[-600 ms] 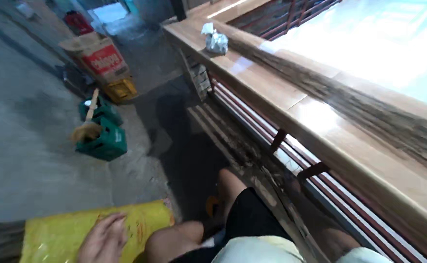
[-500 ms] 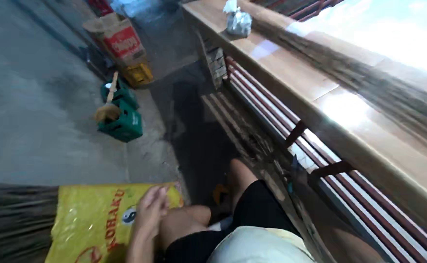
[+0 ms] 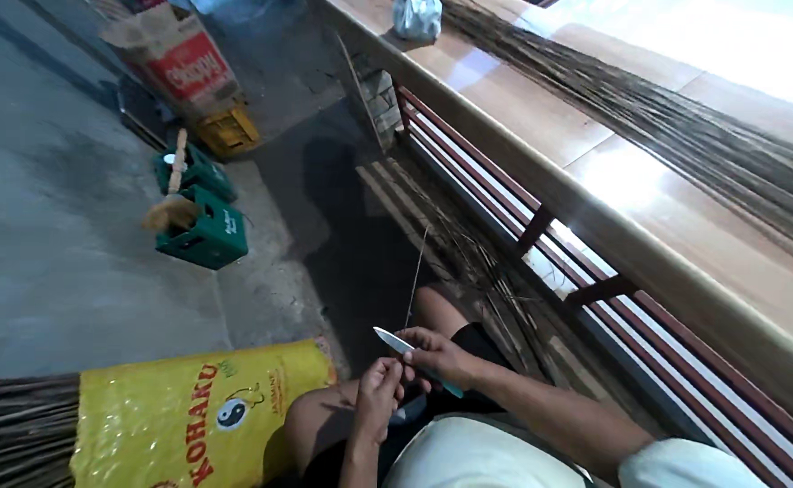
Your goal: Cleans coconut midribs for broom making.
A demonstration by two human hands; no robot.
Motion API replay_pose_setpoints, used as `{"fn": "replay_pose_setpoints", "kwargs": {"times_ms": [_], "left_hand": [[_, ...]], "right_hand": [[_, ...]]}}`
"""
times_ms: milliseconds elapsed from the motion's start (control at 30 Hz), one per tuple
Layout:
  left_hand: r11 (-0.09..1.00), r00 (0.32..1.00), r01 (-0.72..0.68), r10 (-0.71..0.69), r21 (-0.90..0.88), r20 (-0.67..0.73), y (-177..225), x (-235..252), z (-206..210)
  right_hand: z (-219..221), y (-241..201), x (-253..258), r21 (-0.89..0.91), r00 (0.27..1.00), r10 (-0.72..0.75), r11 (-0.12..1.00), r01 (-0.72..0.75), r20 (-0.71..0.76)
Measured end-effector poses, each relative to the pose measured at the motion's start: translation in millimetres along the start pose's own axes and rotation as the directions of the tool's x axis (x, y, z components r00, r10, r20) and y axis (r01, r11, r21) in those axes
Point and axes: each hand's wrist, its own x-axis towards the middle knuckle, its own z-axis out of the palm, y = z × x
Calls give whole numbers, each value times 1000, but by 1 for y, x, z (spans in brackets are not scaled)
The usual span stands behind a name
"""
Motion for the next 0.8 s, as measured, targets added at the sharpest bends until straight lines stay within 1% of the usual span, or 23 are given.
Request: {"fn": "replay_pose_setpoints", "kwargs": {"times_ms": [67, 133, 233, 300, 333, 400, 533, 567, 600, 700, 800], "left_hand": [[998, 1000, -21, 21, -52, -4, -4, -9, -7], [992, 1000, -4, 6, -125, 9, -5, -17, -13], [958, 995, 76, -56, -276, 82, -8, -28, -22], [927, 988, 120, -75, -356, 138, -11, -34, -26], [919, 984, 132, -76, -373, 162, -12, -36, -27], [919, 978, 146, -78, -367, 195, -16, -41, -32], [927, 981, 168, -125, -335, 145, -24, -52, -44], [930, 982, 175, -140, -324, 128, -25, -53, -45], [933, 981, 181, -152, -311, 118, -26, -53, -45], [946, 983, 175, -151, -272, 108, -22, -49, -38], [957, 990, 119, -92, -266, 111, -18, -42, -33]], "right_hand": [[5, 4, 3, 29, 997, 18, 999, -20, 78], [8, 4, 4, 59, 987, 37, 997, -47, 157], [10, 2, 3, 138, 967, 63, 985, -100, 247], [9, 0, 2, 138, 958, 75, 983, -117, 278], [8, -2, 1, 125, 961, 75, 986, -112, 266], [0, -9, 1, 126, 980, 56, 989, -81, 190], [-33, -30, 1, 213, 998, 56, 976, -47, -36], [-37, -34, 1, 219, 996, 56, 975, -41, -64], [-37, -34, 0, 202, 997, 60, 978, -48, -53], [-14, -21, -4, 127, 991, 96, 986, -107, 88], [13, -10, -5, 141, 984, 129, 979, -146, 123]]}}
